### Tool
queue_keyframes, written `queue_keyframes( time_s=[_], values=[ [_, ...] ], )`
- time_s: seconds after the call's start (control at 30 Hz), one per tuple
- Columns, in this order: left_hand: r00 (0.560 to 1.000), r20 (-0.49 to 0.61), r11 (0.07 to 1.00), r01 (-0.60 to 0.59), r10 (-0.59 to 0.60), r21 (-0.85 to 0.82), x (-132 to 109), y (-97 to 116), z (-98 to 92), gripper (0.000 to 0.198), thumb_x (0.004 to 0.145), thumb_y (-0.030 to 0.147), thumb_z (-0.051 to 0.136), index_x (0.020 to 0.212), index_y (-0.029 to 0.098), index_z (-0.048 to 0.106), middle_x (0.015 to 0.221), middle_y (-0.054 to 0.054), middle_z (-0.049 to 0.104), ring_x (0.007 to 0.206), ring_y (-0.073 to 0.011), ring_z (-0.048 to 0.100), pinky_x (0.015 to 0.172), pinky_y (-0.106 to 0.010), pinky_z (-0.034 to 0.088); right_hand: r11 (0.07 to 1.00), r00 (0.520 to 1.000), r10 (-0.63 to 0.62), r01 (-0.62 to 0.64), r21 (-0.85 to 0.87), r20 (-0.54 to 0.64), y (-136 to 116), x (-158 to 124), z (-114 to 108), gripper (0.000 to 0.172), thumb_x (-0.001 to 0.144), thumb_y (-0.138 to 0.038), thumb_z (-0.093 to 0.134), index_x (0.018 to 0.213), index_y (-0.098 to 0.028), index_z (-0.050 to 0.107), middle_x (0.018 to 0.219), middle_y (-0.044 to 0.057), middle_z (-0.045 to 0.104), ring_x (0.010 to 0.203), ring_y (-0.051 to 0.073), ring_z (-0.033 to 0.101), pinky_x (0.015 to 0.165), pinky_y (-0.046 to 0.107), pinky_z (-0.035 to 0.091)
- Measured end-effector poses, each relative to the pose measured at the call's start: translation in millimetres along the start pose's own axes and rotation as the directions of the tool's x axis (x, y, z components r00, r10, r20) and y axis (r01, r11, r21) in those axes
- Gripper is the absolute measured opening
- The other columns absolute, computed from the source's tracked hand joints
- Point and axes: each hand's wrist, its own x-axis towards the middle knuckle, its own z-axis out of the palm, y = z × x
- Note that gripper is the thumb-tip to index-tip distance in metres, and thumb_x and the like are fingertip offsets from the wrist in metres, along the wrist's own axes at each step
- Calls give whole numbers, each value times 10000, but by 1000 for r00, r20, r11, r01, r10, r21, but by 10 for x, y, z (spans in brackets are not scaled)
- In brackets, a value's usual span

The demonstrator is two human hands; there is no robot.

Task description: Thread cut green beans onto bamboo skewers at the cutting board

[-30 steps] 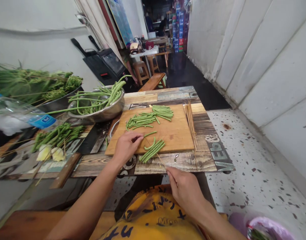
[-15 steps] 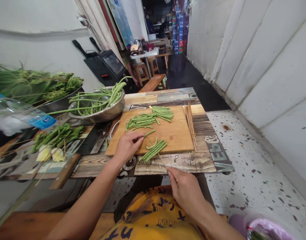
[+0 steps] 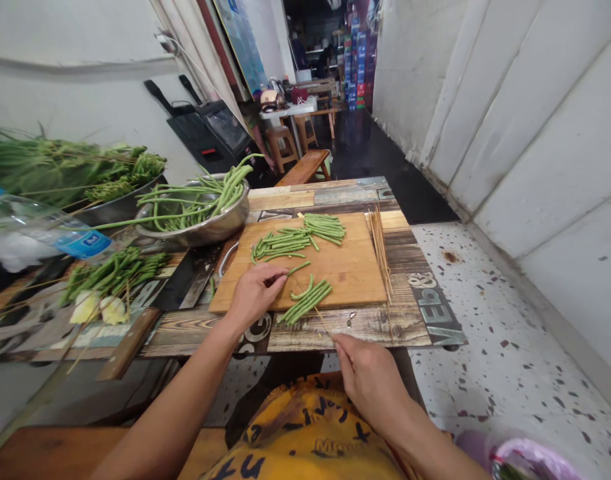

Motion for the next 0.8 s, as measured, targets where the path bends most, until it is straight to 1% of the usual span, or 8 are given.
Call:
queue_keyframes(
  time_s=[0.27, 0.4, 0.6, 0.8],
  values=[
    [1000, -3, 1000, -4, 4, -18, 3, -5, 16, 160, 791, 180, 556, 851, 183, 705, 763, -32, 670, 752, -158, 585, 713, -274, 465, 1000, 1000, 1, -1, -25, 4, -58, 56, -44, 317, 905, -210, 366, 983, -181, 672, 866, 71, 727, 755, 208, 687, 697, 301, 523],
    [1000, -11, 999, -6, 5, -31, 0, -22, 23, 159, 793, 185, 559, 859, 179, 704, 778, -37, 673, 763, -159, 586, 728, -280, 467, 1000, 1000, -17, 17, -24, -1, -52, 31, -36, 306, 905, -203, 376, 975, -182, 672, 864, 68, 728, 777, 200, 688, 716, 291, 524],
    [1000, -18, 1000, -5, 5, -28, -6, 0, 10, 161, 796, 186, 559, 854, 177, 709, 763, -39, 669, 747, -160, 582, 710, -281, 466, 998, 996, -55, 54, -10, -65, -8, -42, 20, 296, 903, -190, 393, 1064, -154, 639, 936, 73, 723, 811, 179, 687, 735, 269, 521],
    [999, -32, 999, -19, 18, -42, -8, 7, 15, 159, 801, 191, 555, 850, 172, 705, 772, -45, 672, 760, -162, 587, 719, -289, 471, 999, 998, -35, 34, -21, -44, 19, 0, 51, 307, 908, -200, 384, 1034, -146, 658, 919, 84, 727, 802, 190, 690, 735, 278, 531]
  ],
)
